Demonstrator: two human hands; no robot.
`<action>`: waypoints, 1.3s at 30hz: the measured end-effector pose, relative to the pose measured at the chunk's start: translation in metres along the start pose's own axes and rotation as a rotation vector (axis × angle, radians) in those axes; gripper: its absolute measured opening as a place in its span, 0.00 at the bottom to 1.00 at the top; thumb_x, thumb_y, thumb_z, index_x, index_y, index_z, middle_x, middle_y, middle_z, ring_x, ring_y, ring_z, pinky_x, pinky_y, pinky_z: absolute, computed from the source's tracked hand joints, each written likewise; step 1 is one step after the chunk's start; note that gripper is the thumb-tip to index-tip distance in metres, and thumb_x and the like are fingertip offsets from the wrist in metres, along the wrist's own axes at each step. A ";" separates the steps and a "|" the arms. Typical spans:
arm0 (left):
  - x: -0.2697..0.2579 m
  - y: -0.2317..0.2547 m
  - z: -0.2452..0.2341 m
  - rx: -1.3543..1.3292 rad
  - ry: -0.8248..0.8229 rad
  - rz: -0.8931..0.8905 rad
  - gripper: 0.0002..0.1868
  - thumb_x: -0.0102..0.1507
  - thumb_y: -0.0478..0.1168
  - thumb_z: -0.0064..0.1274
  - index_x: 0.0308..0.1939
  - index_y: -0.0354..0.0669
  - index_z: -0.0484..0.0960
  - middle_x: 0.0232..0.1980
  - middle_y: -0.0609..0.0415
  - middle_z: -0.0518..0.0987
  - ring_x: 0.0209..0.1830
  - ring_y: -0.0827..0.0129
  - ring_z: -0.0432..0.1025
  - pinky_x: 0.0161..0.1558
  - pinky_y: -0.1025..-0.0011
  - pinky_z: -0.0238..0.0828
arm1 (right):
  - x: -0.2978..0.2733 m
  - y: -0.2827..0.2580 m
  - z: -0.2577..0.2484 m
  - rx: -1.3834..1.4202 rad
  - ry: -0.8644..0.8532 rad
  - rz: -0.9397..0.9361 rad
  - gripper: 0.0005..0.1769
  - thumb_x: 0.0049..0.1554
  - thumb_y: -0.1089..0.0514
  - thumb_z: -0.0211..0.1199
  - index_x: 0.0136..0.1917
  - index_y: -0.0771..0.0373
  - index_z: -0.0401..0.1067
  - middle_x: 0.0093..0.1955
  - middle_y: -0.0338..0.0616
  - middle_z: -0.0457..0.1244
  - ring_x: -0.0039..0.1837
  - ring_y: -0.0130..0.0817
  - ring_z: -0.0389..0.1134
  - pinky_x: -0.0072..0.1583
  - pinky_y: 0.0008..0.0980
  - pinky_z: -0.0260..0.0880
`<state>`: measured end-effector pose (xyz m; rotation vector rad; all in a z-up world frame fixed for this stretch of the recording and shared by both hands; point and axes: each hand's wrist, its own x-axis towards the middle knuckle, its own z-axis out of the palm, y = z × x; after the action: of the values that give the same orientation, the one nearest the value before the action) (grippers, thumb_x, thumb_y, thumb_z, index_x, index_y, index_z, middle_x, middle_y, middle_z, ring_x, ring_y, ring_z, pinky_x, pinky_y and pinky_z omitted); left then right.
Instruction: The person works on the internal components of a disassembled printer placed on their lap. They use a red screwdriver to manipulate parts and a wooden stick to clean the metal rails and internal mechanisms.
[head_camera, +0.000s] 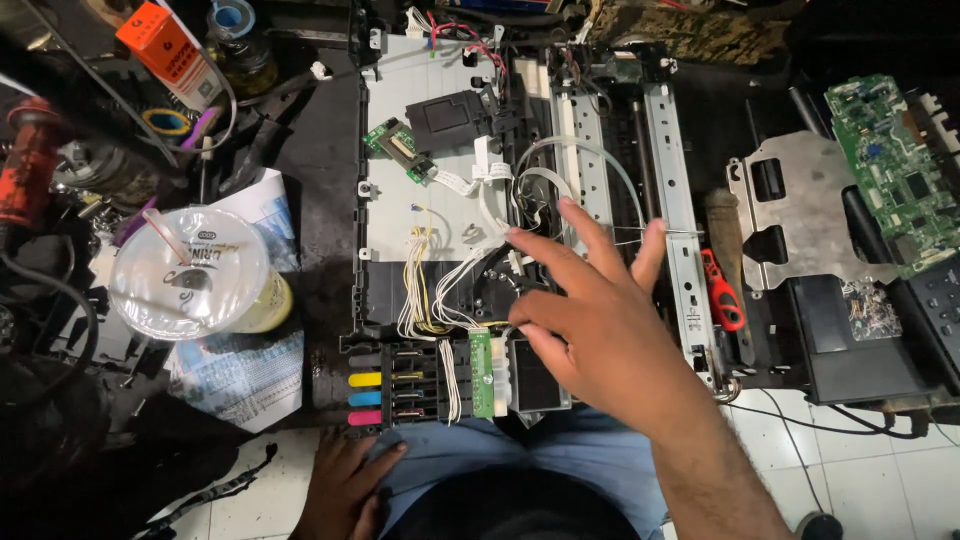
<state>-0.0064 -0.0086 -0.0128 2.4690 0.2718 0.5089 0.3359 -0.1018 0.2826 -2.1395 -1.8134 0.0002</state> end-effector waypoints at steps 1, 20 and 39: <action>0.000 -0.001 -0.001 0.000 -0.027 0.006 0.32 0.61 0.53 0.37 0.69 0.58 0.76 0.64 0.47 0.73 0.59 0.50 0.69 0.61 0.43 0.59 | 0.001 0.001 -0.001 0.022 -0.020 -0.041 0.10 0.51 0.63 0.69 0.40 0.48 0.74 0.76 0.39 0.57 0.83 0.62 0.44 0.67 0.93 0.20; 0.007 0.004 -0.005 0.001 0.032 -0.009 0.30 0.67 0.55 0.29 0.67 0.58 0.78 0.63 0.46 0.74 0.63 0.48 0.68 0.60 0.42 0.59 | 0.011 0.009 -0.007 0.065 -0.073 -0.151 0.06 0.52 0.58 0.73 0.37 0.48 0.77 0.70 0.36 0.61 0.82 0.62 0.44 0.67 0.92 0.21; -0.005 -0.002 0.006 0.043 0.015 -0.036 0.32 0.60 0.53 0.37 0.67 0.61 0.78 0.59 0.50 0.76 0.63 0.49 0.68 0.64 0.40 0.58 | 0.013 0.011 -0.006 0.076 -0.065 -0.180 0.10 0.54 0.60 0.72 0.34 0.49 0.74 0.69 0.37 0.62 0.82 0.62 0.46 0.71 0.84 0.21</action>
<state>-0.0080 -0.0120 -0.0199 2.4984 0.3361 0.5111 0.3506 -0.0924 0.2882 -1.9392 -2.0034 0.0951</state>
